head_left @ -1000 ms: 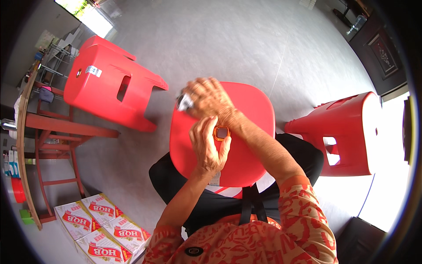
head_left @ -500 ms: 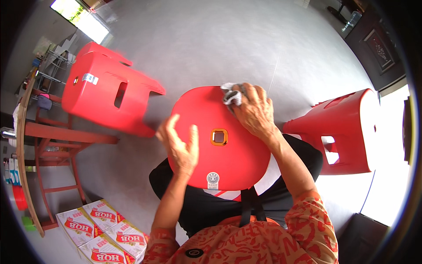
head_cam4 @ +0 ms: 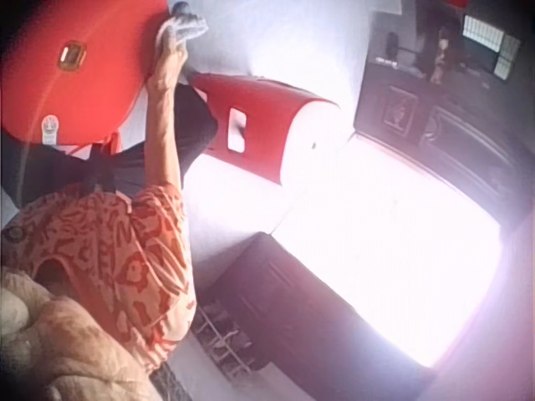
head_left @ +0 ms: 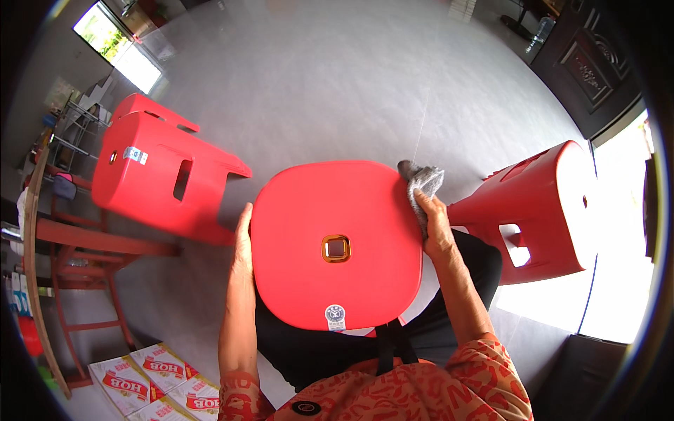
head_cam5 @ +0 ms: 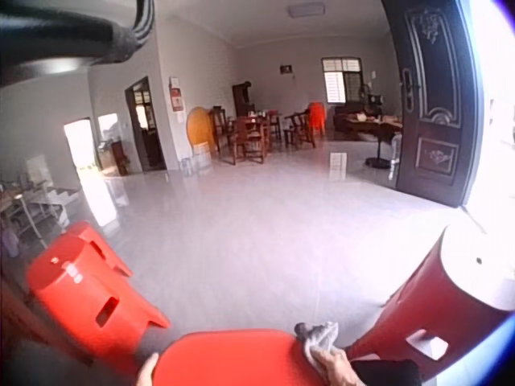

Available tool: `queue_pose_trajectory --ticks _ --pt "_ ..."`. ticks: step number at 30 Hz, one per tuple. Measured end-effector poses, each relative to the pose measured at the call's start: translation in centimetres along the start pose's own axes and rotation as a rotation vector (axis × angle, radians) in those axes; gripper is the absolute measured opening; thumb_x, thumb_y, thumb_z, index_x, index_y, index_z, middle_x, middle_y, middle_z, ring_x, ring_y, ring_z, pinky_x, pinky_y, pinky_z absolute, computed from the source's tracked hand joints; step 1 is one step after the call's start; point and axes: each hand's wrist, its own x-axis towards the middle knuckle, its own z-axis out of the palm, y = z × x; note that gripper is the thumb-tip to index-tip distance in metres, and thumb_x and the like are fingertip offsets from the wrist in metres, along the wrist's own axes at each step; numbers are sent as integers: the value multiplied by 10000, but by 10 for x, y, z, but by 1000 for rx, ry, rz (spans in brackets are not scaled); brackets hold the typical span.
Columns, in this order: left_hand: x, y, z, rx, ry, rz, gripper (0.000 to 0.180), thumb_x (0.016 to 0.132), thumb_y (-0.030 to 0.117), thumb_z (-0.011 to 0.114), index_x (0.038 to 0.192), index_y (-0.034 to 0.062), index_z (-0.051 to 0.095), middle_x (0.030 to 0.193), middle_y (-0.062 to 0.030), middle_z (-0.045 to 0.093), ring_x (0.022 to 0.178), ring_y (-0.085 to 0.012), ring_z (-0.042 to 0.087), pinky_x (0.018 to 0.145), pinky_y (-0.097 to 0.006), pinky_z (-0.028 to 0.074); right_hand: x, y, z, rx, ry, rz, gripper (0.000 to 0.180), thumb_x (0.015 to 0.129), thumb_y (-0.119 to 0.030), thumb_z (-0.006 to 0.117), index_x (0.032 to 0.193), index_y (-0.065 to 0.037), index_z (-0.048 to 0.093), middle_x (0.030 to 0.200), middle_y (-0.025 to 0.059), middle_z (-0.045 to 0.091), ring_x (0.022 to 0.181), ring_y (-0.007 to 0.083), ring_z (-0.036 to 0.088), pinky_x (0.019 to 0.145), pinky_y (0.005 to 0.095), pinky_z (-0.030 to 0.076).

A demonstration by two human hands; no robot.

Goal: The person sits on the floor and wipes a red plastic stool with a cloth. They clean the top surface, the sides, and the underside of the stool, rotating it to access different areas. The person handles the stool one at a time, focusing on a single unit throughout the clip.

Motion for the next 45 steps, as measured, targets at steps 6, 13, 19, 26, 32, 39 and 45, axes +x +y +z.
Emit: queue_pose_trajectory --ticks 6,13,19,26,32,39,45 --pt "-61 -8 13 39 -38 285 552 991 479 406 1288 32 532 1242 -75 581 1098 -187 569 929 -336 468 -28 -3 -17 -10 -198 -228 449 917 -256 596 1278 -1 517 1076 50 616 939 118 589 825 275 491" --pt "-90 -68 -23 90 -91 239 486 993 463 390 1256 80 534 1140 -35 607 1066 -161 576 899 -326 490 -57 50 -66 14 -206 -333 410 868 -280 645 1143 18 581 971 -5 589 862 75 515 797 238 409" --pt "-120 -98 -10 476 98 429 461 1012 418 359 1201 32 528 1049 -60 610 930 -148 607 812 -287 523 -87 47 -78 -169 -274 -307 591 806 -313 673 1261 30 513 1038 29 580 956 110 514 875 265 398" --pt "-107 -138 -73 628 162 398 451 1040 390 297 1223 45 522 1075 -61 600 958 -152 586 860 -305 498 -83 9 -63 -684 -483 -553 501 814 -341 677 1189 -16 605 1417 153 399 1363 325 297 1115 438 237" --pt "-113 -128 -67 166 -115 179 471 1048 411 236 1214 83 530 1081 -39 593 974 -141 568 875 -302 475 -7 12 -40 -889 -498 -592 338 870 -276 650 1180 -144 641 1387 140 434 1270 372 391 1057 481 323" --pt "-120 -128 -71 111 -126 178 479 1049 417 231 1259 84 504 1146 -24 575 1036 -157 557 908 -298 457 127 39 -43 -1538 -524 -1057 309 899 -139 526 1191 -168 623 1238 149 558 1195 394 458 980 471 401" --pt "-120 -128 -66 118 -61 232 479 1051 398 243 1286 68 500 1163 -34 574 1073 -161 552 933 -307 450 125 38 -35 -1389 -538 -1038 272 847 -262 613 1111 -269 675 1225 144 574 1230 425 431 974 508 429"
